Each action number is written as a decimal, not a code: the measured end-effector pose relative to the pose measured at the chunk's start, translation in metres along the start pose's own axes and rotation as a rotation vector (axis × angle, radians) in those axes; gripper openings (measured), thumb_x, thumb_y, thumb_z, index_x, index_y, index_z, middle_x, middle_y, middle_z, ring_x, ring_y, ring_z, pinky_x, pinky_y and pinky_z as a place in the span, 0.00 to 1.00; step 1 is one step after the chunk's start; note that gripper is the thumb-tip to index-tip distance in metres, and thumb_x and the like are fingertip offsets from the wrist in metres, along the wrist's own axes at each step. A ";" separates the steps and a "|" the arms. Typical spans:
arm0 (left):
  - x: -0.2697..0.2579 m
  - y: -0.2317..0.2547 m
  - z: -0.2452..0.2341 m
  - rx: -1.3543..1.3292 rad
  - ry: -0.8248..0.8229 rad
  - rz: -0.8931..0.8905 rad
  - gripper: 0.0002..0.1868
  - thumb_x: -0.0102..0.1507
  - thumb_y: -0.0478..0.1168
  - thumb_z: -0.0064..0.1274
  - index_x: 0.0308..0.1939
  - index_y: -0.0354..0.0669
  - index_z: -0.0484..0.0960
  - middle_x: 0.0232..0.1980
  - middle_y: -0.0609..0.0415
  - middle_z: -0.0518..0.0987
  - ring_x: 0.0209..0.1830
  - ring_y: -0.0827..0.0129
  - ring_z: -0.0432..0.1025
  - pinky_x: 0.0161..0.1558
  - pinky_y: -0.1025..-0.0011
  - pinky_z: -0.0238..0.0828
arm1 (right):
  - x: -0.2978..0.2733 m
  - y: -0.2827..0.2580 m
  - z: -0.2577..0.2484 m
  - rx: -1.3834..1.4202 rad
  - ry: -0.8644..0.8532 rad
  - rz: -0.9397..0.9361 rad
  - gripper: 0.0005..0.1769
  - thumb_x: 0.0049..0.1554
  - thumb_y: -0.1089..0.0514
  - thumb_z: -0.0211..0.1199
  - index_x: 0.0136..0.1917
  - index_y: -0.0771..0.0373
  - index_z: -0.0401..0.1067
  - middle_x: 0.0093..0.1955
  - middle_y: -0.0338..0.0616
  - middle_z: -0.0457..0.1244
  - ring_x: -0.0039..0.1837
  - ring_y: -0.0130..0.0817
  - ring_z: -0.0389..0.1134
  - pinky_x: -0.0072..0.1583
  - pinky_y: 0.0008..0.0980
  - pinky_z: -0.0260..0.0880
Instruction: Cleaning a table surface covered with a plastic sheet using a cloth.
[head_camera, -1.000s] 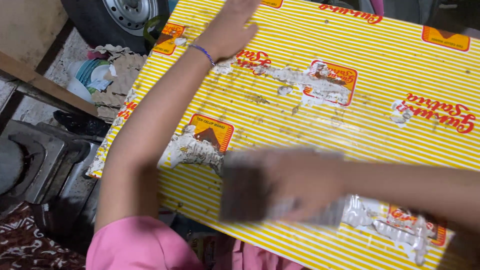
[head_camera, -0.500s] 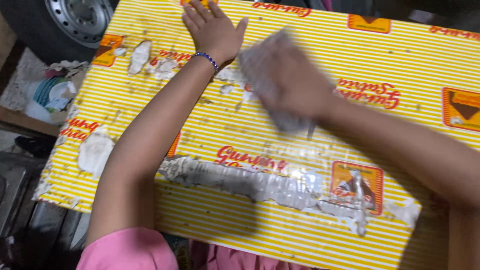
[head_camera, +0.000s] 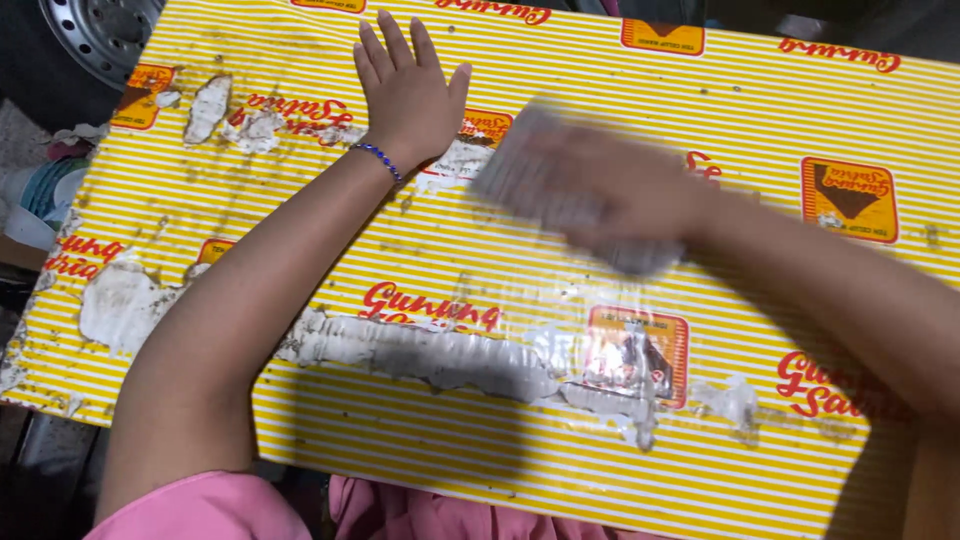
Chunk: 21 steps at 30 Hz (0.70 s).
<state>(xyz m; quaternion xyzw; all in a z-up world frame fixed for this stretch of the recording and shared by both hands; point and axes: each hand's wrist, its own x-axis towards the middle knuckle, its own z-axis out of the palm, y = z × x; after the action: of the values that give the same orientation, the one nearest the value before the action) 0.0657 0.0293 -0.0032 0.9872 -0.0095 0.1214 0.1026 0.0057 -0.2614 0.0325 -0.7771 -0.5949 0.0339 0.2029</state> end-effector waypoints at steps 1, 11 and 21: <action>-0.003 0.000 0.001 -0.008 0.028 0.022 0.43 0.73 0.60 0.36 0.77 0.24 0.51 0.78 0.16 0.41 0.79 0.22 0.33 0.74 0.35 0.24 | -0.011 0.035 -0.011 -0.131 0.146 0.141 0.35 0.57 0.38 0.63 0.71 0.59 0.67 0.82 0.55 0.53 0.80 0.55 0.52 0.78 0.53 0.50; -0.009 0.002 -0.002 -0.014 0.116 0.055 0.40 0.73 0.57 0.40 0.75 0.25 0.57 0.76 0.18 0.51 0.77 0.21 0.39 0.74 0.35 0.29 | -0.052 0.043 -0.016 -0.470 0.227 0.386 0.36 0.69 0.37 0.54 0.80 0.62 0.62 0.81 0.64 0.53 0.80 0.64 0.52 0.78 0.61 0.50; -0.011 0.003 -0.006 -0.047 0.168 0.171 0.36 0.72 0.56 0.43 0.72 0.26 0.63 0.76 0.22 0.55 0.76 0.24 0.42 0.72 0.35 0.32 | -0.022 -0.145 0.033 0.223 -0.149 -0.330 0.23 0.62 0.38 0.57 0.67 0.45 0.70 0.81 0.48 0.54 0.83 0.52 0.50 0.79 0.56 0.50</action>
<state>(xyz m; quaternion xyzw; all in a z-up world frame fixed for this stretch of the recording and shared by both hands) 0.0535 0.0279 0.0004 0.9665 -0.0877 0.2118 0.1155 -0.1422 -0.2428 0.0491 -0.6373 -0.7200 0.1229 0.2459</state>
